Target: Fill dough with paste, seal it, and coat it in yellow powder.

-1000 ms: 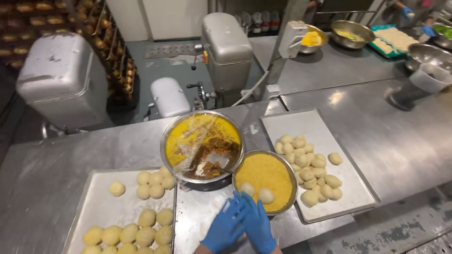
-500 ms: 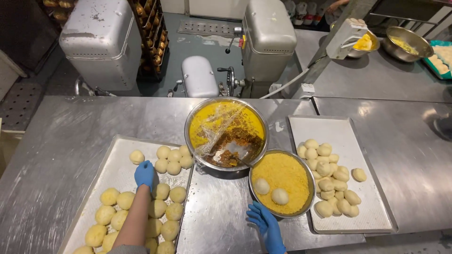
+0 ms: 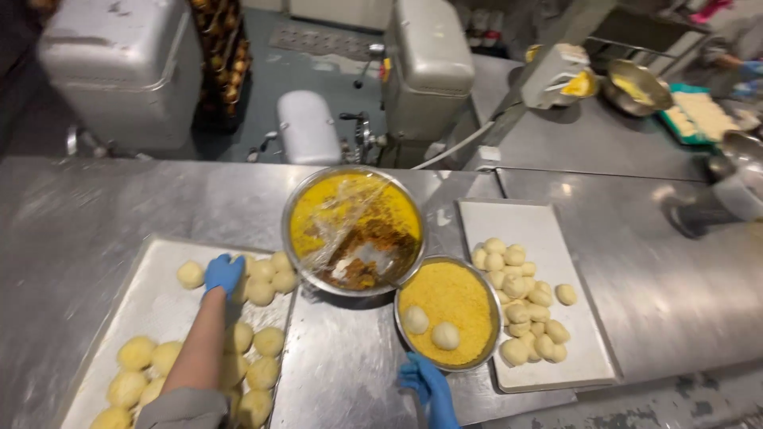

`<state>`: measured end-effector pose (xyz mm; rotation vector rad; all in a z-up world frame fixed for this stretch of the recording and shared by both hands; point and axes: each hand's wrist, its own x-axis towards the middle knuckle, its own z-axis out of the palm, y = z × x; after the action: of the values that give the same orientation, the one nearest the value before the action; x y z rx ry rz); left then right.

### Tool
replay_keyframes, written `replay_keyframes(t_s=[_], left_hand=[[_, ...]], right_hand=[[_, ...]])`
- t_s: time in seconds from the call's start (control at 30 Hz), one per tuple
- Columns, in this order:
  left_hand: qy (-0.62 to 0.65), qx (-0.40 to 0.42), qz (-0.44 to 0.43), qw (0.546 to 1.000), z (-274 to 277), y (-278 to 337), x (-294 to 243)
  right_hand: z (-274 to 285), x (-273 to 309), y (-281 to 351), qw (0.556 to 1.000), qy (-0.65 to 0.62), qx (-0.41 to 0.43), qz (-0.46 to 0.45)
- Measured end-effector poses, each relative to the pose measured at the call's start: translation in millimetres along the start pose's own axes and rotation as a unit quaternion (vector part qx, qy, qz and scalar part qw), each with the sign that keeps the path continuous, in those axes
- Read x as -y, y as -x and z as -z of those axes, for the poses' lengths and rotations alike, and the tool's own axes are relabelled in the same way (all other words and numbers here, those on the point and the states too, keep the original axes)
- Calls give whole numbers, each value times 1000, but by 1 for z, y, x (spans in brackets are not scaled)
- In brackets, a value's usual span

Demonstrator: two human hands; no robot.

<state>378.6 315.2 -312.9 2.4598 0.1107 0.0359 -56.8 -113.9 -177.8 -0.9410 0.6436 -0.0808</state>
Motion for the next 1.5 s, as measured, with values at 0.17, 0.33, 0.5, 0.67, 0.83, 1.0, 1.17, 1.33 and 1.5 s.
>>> replay_keyframes(t_s=[0.17, 0.33, 0.5, 0.67, 0.83, 1.0, 1.17, 1.33, 1.5], left_hand=[[0, 71, 19, 997, 8, 10, -12], [203, 28, 32, 978, 31, 17, -18], [415, -224, -123, 873, 97, 36, -69], [502, -50, -117, 855, 141, 153, -232], [592, 245, 11, 768, 84, 290, -323], [608, 395, -7, 689, 91, 347, -376], [591, 332, 5, 735, 91, 360, -401], [586, 331, -102, 733, 100, 384, -423], [558, 401, -83, 722, 108, 401, -433]], right_hand=[[12, 23, -13, 994, 47, 33, 96], [-44, 116, 24, 982, -3, -14, 187], [-41, 114, 30, 977, 117, 109, 142], [-98, 108, 54, 963, 251, 77, 65], [-140, 130, 80, 958, 204, 61, 190], [-88, 121, 77, 950, 143, -11, 276], [-113, 175, 129, 924, 194, -55, 323], [-111, 179, 144, 912, 146, -55, 378], [-63, 156, 135, 884, 197, -131, 403]])
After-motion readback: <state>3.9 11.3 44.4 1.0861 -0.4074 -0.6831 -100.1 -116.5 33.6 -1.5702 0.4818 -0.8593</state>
